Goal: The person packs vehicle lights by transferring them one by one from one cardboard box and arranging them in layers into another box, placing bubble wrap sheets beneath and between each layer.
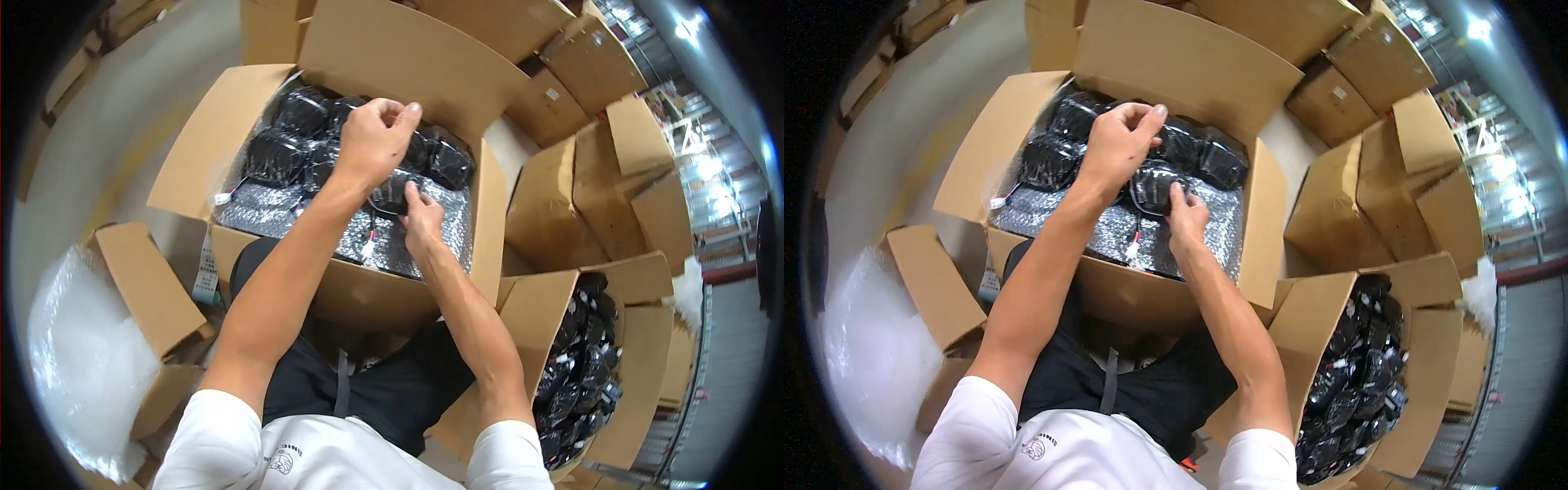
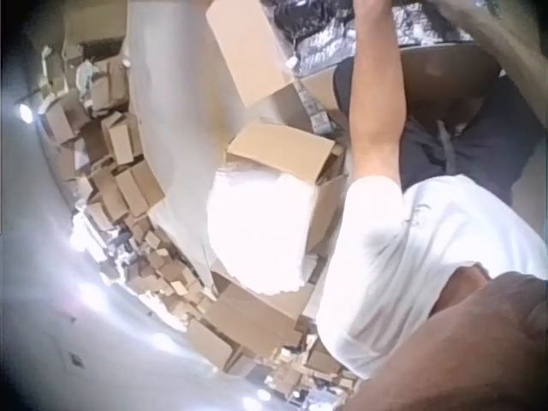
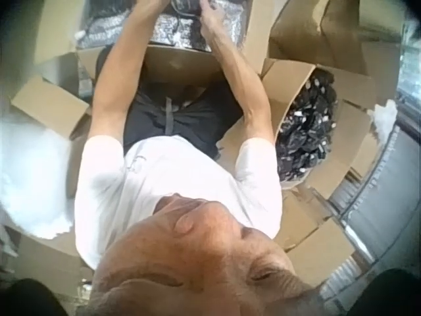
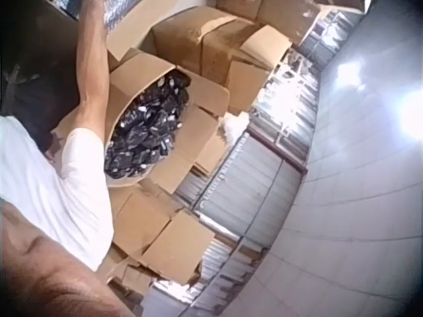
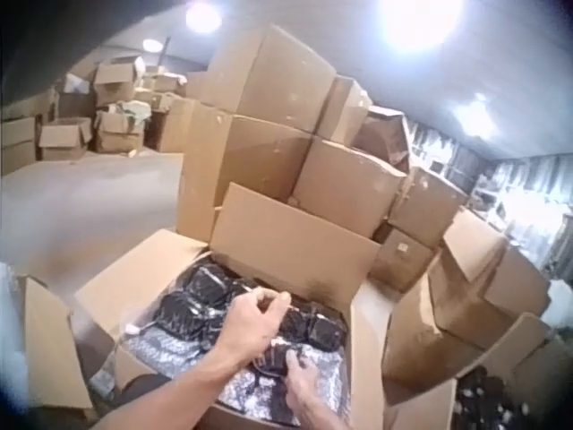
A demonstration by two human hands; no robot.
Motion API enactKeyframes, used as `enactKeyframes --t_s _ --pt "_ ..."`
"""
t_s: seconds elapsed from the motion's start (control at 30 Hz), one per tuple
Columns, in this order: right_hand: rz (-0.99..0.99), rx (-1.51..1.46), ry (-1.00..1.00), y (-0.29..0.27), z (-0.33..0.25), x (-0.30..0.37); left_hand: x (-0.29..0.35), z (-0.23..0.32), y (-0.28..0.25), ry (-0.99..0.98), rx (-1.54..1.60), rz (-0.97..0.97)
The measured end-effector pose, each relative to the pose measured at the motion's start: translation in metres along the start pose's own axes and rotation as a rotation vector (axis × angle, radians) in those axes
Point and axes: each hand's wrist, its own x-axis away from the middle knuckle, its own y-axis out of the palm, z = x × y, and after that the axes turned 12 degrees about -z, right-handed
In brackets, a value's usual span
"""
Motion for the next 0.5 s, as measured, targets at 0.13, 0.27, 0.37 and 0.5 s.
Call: enactKeyframes --t_s 0.13,0.27,0.37,0.5 --pt "-0.015 0.227 -0.068 0.0 0.003 -0.003 0.006 0.007 0.003 0.009 -0.33 -0.25" --pt "0.132 0.586 -0.168 -0.018 0.007 -0.015 0.011 -0.008 0.024 0.096 -0.346 -0.363" --pt "0.022 0.838 -0.188 -0.009 -0.026 0.038 0.014 -0.024 0.014 0.016 -0.323 -0.36" --pt "-0.023 0.87 -0.617 -0.089 -0.087 0.117 0.021 -0.003 0.019 0.012 -0.276 -0.371"
